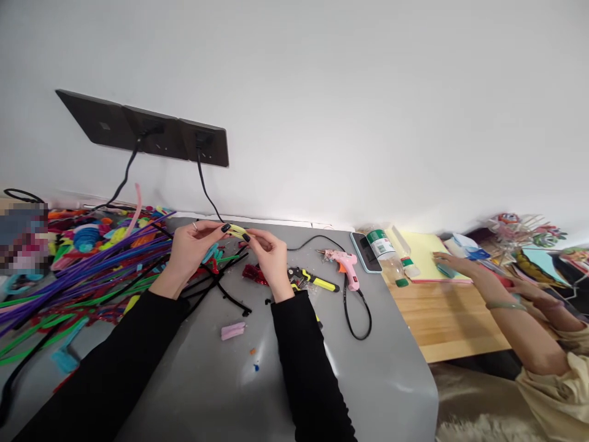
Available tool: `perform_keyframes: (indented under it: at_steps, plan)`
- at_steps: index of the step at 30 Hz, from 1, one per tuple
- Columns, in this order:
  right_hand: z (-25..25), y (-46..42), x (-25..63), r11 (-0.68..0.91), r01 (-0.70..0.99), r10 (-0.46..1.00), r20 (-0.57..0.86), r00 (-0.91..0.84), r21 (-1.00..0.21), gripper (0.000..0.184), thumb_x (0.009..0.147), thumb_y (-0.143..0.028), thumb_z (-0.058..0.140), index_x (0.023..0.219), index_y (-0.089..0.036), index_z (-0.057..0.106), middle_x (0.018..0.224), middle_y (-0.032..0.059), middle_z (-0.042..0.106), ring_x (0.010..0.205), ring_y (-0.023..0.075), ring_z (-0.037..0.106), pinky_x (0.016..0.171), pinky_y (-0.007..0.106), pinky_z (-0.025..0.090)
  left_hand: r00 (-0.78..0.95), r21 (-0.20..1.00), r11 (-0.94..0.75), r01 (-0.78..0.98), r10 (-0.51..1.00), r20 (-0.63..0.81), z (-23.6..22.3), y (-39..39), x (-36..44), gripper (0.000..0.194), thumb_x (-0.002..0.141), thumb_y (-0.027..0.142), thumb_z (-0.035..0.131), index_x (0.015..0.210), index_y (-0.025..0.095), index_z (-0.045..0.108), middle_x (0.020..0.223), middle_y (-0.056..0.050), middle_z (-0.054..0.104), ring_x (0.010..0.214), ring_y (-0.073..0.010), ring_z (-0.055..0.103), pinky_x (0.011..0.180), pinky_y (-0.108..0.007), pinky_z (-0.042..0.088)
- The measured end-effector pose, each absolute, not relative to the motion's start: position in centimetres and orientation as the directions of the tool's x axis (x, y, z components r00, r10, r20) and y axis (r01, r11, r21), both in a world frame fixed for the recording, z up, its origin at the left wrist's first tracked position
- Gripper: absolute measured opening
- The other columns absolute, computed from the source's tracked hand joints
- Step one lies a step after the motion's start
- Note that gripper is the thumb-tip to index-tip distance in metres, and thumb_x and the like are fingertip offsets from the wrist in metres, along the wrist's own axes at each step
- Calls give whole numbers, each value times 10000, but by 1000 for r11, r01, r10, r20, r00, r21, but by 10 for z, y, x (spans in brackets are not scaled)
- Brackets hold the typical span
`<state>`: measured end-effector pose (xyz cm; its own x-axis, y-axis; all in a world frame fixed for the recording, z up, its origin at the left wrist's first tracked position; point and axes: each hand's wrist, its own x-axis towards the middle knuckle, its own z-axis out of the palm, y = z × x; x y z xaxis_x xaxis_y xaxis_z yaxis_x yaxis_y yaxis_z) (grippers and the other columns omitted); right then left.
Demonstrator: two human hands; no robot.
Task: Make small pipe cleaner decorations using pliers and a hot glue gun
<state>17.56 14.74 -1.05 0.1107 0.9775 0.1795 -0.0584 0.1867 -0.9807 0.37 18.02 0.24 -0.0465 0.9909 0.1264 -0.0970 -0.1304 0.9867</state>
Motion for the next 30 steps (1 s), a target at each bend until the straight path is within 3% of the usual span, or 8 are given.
perform_keyframes:
  at_steps: [7,14,22,24,30]
  plan:
    - [-18,149,177,342,104,930,353,107,-934,267,890,-407,673,1050,-249,815,1047,60,767,973,211,718,851,319,608,-65,975,-140,-171,989,131,-2,180,11,435,562,534,891,690,195,650,677,-14,694,708,-213,741,795,-353,630]
    - [-22,152,178,299,-16,950,296,99,-954,310,864,-440,697,1076,-242,807,1070,43,772,907,192,733,814,312,618,-32,969,-170,-181,985,167,-3,177,12,443,557,515,892,678,193,612,636,19,633,671,-190,717,778,-326,595]
    - [-23,153,175,271,-41,960,267,86,-962,435,859,-449,703,1225,-215,740,1225,63,758,1118,208,724,928,310,609,8,977,-178,-119,984,180,-3,175,10,315,588,398,835,683,189,619,664,-11,680,704,-207,735,707,-287,581]
    - [-20,152,175,262,-105,963,252,97,-959,475,839,-455,737,1250,-217,709,1220,66,760,1101,209,735,919,316,617,-5,974,-200,-103,980,201,-3,175,11,303,597,399,822,698,186,631,688,-18,693,708,-199,730,713,-286,585]
    - [-18,152,176,235,-231,970,211,123,-944,377,776,-492,815,1011,-209,730,923,38,790,833,177,759,752,274,616,-21,960,-271,-68,963,270,-2,173,11,363,608,460,832,729,188,625,745,-28,703,726,-182,706,731,-288,588]
